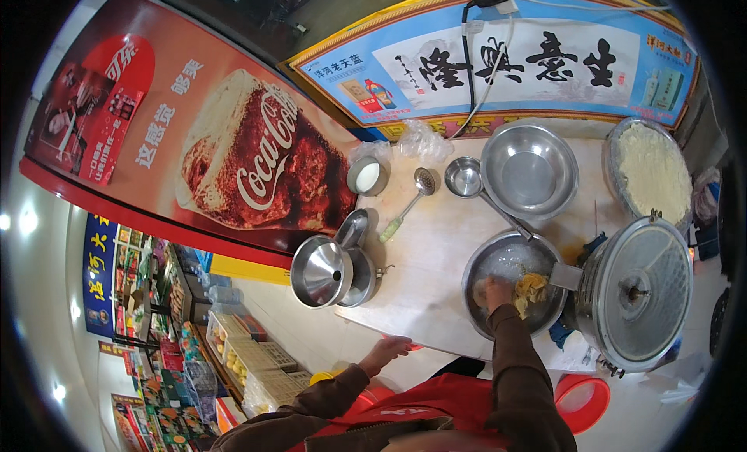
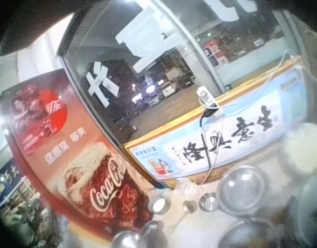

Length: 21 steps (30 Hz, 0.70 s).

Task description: The person assembles a food processor by placing a plastic bowl, a metal strainer, and a lid onto the base. They then place a dough-like item into the strainer and secure the lid, completing the assembly.

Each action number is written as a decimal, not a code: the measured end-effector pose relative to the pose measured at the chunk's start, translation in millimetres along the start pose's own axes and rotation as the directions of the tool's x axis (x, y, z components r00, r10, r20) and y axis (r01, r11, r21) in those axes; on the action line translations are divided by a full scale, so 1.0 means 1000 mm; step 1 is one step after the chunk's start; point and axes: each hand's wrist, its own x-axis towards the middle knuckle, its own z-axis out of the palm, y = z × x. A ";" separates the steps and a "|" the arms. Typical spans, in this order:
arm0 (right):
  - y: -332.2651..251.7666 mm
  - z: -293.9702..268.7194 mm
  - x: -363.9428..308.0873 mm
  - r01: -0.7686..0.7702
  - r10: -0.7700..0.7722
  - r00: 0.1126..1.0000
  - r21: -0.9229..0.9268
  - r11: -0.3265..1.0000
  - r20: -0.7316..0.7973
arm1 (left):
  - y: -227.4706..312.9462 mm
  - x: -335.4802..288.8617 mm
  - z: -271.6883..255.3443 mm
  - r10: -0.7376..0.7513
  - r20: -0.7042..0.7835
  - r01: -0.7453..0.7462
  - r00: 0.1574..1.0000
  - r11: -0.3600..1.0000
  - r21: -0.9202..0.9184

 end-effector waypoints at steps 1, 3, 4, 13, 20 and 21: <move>0.008 0.001 0.005 -0.070 0.074 0.986 -0.031 0.997 0.151 | 0.001 -0.001 0.000 0.007 0.001 -0.007 1.000 1.000 0.020; 0.019 0.003 0.005 -0.156 0.184 0.968 -0.162 0.974 0.173 | 0.001 -0.003 0.001 0.022 0.015 -0.023 1.000 0.998 0.051; 0.022 0.002 0.003 -0.191 0.208 0.977 -0.248 0.950 0.043 | 0.001 -0.004 0.002 0.013 0.009 -0.013 1.000 0.998 0.068; -0.019 -0.064 -0.032 -0.347 0.355 0.934 0.314 0.884 0.035 | 0.014 0.021 0.036 0.129 0.137 -0.132 0.982 0.991 0.014; -0.075 -0.131 -0.058 -0.172 0.363 0.929 0.788 0.591 -0.071 | 0.058 0.066 0.097 0.200 0.000 -0.192 0.980 0.941 -0.280; -0.082 -0.143 -0.063 -0.100 0.334 0.940 0.876 0.471 -0.073 | 0.069 0.074 0.104 0.122 -0.001 -0.116 0.993 0.945 -0.307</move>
